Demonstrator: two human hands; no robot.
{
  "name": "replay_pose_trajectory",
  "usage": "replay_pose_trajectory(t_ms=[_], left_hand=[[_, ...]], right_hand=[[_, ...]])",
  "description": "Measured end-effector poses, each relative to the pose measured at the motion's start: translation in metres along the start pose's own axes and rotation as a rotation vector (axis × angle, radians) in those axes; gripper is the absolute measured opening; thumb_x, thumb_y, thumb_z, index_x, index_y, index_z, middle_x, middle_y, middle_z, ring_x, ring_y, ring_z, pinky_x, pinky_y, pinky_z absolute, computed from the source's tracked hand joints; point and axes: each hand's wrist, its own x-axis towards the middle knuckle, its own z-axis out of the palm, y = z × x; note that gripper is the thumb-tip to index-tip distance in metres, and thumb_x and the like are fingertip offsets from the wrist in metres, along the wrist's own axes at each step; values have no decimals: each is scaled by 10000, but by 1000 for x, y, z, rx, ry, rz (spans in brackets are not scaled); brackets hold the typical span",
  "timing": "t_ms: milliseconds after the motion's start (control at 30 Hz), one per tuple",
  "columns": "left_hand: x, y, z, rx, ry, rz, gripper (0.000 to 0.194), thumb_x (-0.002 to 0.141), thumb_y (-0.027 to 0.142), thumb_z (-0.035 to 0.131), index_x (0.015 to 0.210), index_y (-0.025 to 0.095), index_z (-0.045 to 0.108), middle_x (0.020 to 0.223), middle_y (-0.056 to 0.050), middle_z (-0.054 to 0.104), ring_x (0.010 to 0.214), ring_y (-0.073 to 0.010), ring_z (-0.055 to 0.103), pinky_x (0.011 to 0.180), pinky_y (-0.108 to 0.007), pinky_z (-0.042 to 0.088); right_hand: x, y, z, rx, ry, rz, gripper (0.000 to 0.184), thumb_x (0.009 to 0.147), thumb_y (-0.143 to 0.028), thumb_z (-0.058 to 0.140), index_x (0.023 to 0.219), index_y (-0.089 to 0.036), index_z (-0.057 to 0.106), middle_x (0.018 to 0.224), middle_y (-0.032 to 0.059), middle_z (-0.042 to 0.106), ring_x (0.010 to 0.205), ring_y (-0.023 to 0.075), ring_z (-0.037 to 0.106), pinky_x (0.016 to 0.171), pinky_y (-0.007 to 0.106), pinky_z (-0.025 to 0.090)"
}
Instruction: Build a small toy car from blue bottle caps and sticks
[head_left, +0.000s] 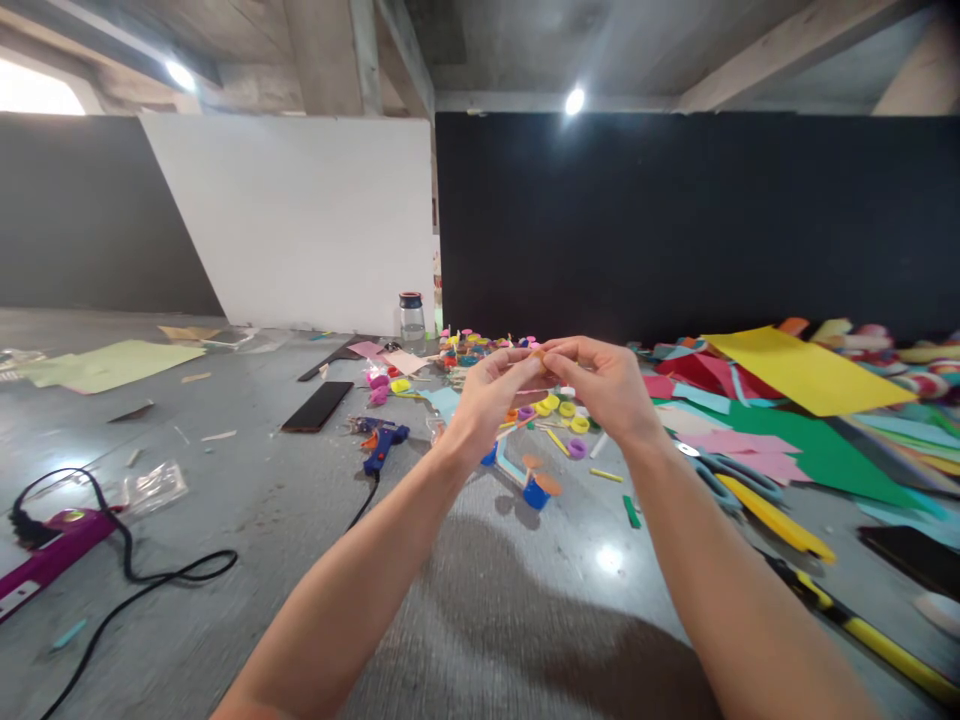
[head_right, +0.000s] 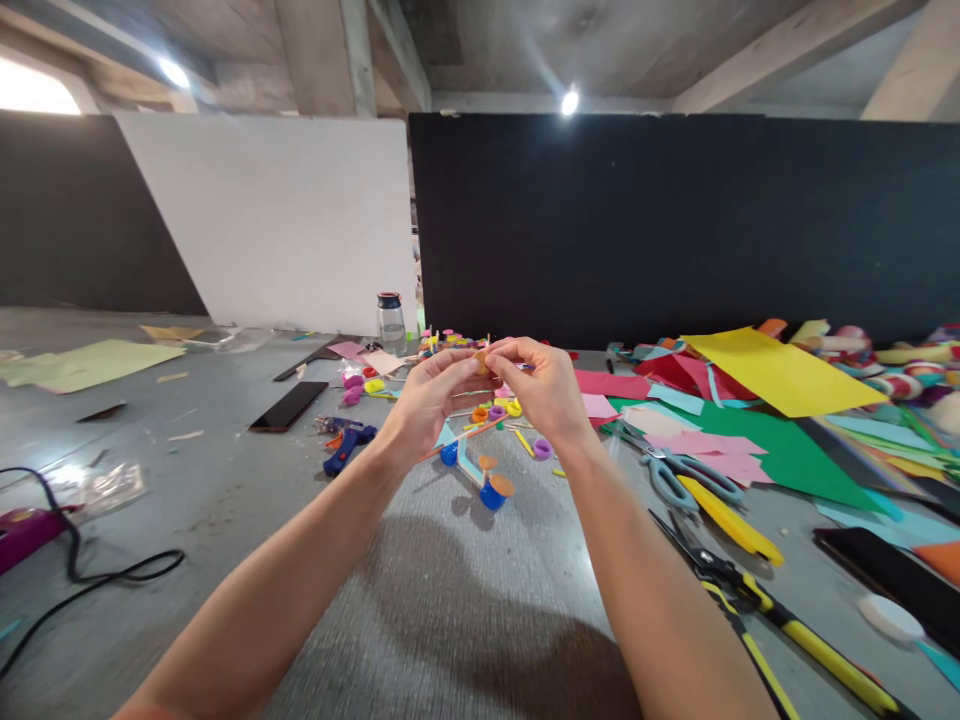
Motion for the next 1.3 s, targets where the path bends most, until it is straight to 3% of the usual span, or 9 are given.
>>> replay_pose_trajectory(t_ms=[200, 400, 533, 667, 800, 967, 1300], left_hand=[[0, -3, -1, 96, 69, 70, 70, 887, 197, 679, 901, 128, 683, 849, -66, 744, 773, -160, 726, 789, -332, 592], [4, -4, -2, 197, 92, 104, 60, 885, 124, 655, 935, 151, 637, 755, -23, 732, 694, -137, 712, 730, -294, 586], [6, -1, -7, 219, -25, 50, 119, 881, 147, 682, 985, 143, 625, 750, -32, 737, 684, -139, 718, 743, -299, 584], [7, 6, -14, 192, -133, -4, 198, 885, 283, 708, 1006, 133, 665, 852, -65, 748, 788, -161, 733, 818, -333, 581], [6, 5, -14, 152, -92, 8, 209, 847, 305, 743, 953, 137, 678, 878, -68, 748, 816, -166, 728, 815, -332, 575], [9, -1, -11, 223, 16, 98, 108, 833, 234, 723, 855, 149, 661, 762, -35, 723, 704, -139, 694, 694, -287, 565], [6, -6, -15, 457, -11, 272, 76, 880, 248, 669, 893, 176, 687, 813, -38, 737, 745, -152, 702, 720, -290, 562]], right_hand=[[0, 3, 1, 20, -9, 53, 262, 913, -402, 629, 918, -198, 794, 832, 50, 759, 801, 204, 698, 721, 323, 550], [2, 10, 1, 97, -42, 35, 150, 822, -334, 728, 868, -198, 771, 874, 50, 766, 830, 205, 709, 775, 336, 556], [3, 7, 0, 124, -80, 112, 152, 801, -335, 722, 821, -189, 761, 829, 52, 757, 809, 207, 705, 755, 340, 565], [4, 3, 0, 122, -62, 153, 129, 785, -315, 723, 778, -190, 753, 829, 44, 757, 800, 195, 702, 756, 326, 566], [3, 4, 2, 158, -36, 147, 134, 793, -321, 729, 819, -194, 766, 818, 38, 760, 806, 197, 712, 781, 331, 575], [0, 3, 3, 113, -25, 153, 319, 881, -483, 654, 852, -188, 773, 837, 63, 760, 818, 216, 716, 737, 335, 577], [2, 6, 1, -55, -40, 64, 188, 803, -371, 720, 806, -188, 766, 780, 49, 746, 706, 178, 641, 663, 312, 494]])
